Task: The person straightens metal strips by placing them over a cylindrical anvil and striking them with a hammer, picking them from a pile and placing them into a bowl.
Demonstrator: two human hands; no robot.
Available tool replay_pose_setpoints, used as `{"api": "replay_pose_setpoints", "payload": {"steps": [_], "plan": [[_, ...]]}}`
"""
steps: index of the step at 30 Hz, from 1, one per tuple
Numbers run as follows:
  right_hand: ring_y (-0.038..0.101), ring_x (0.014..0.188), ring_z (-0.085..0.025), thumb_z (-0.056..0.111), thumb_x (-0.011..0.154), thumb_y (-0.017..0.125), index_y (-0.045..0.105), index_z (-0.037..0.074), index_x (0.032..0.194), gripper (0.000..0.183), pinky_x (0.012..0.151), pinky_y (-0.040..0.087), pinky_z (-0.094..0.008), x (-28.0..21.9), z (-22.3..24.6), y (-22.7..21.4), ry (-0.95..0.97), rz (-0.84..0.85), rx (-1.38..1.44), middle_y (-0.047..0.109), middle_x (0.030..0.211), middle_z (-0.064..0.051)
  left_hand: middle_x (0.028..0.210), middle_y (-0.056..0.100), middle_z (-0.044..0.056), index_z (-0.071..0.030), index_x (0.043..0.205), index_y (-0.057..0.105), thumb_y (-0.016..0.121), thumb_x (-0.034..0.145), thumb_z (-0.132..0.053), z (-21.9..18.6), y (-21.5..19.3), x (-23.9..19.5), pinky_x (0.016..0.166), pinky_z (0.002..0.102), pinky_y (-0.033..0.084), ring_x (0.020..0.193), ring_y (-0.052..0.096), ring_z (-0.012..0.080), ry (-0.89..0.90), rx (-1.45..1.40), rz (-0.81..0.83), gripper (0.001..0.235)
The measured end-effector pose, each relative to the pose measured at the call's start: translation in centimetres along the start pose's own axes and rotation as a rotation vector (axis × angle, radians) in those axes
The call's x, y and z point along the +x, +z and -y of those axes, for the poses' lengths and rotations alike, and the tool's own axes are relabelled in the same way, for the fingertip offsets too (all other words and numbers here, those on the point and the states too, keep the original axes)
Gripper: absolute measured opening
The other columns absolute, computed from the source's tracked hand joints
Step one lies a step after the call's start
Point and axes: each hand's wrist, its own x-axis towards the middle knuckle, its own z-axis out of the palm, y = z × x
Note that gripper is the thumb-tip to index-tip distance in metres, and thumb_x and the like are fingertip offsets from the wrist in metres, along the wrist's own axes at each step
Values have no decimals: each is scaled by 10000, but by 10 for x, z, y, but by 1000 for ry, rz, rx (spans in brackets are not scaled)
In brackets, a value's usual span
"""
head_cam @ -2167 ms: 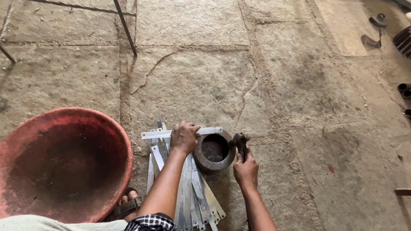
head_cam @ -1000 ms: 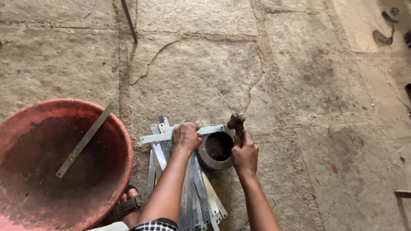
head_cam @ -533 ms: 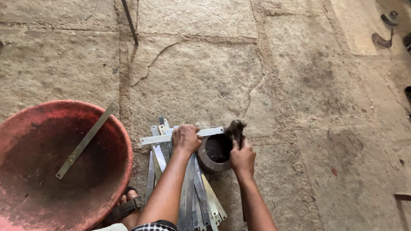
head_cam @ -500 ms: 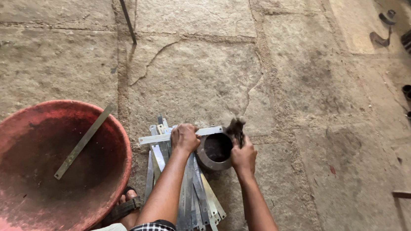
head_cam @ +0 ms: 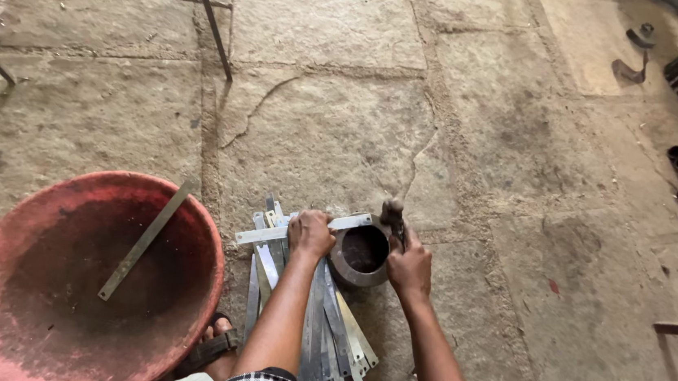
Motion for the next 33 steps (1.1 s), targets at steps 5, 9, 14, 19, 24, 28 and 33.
{"api": "replay_pose_setpoints", "payload": {"steps": [5, 9, 14, 19, 24, 28, 33], "plan": [[738, 626, -330, 211, 992, 534, 532, 129, 1476, 490, 566, 575, -460, -8, 22, 1, -123, -78, 134, 754, 782, -192, 994, 769, 112, -201, 985, 832, 828, 763, -206, 2, 7, 5, 889, 415, 565, 957, 726, 291, -29, -25, 7, 222], [751, 686, -344, 208, 974, 555, 477, 178, 1521, 554, 639, 602, -482, -9, -3, 21, 103, 142, -43, 744, 858, -211, 994, 771, 112, -188, 977, 832, 838, 733, -208, -1, 5, 3, 884, 424, 559, 966, 721, 296, 15, -26, -24, 244], [716, 942, -387, 249, 973, 630, 631, 109, 1362, 414, 799, 564, -503, -3, -34, 10, 124, -82, 8, 724, 1070, -228, 988, 774, 84, -234, 1042, 812, 803, 789, -229, -3, 2, 11, 794, 426, 582, 873, 737, 288, -101, -137, 20, 253], [759, 973, -356, 224, 979, 624, 661, 98, 1322, 368, 832, 551, -469, -4, -43, -6, 144, -144, 184, 767, 1075, -210, 864, 782, 138, -96, 943, 669, 679, 959, -177, -15, -17, 51, 584, 401, 555, 702, 724, 235, -174, -495, -155, 82], [738, 980, -368, 157, 949, 658, 645, 32, 1319, 392, 812, 546, -467, 2, -50, -6, -79, -284, 261, 739, 1106, -233, 1029, 766, 167, -60, 1179, 492, 484, 1000, -70, -26, -45, 63, 700, 390, 643, 825, 797, 268, -402, -1407, -321, 180], [744, 872, -360, 192, 978, 636, 654, 66, 1339, 383, 759, 532, -478, -8, -32, -10, 126, -173, 246, 774, 1010, -228, 1148, 723, 159, -78, 1342, 319, 370, 1065, -90, -12, -24, 51, 752, 358, 665, 987, 749, 276, -498, -1788, -438, 282], [721, 818, -389, 232, 1046, 573, 655, 138, 1396, 371, 708, 517, -508, -15, -17, -8, 288, 11, 186, 801, 975, -223, 1261, 671, 127, -65, 1290, 421, 437, 1055, -82, 17, 21, 35, 716, 370, 678, 1062, 710, 257, -642, -1591, -329, 236]]}}
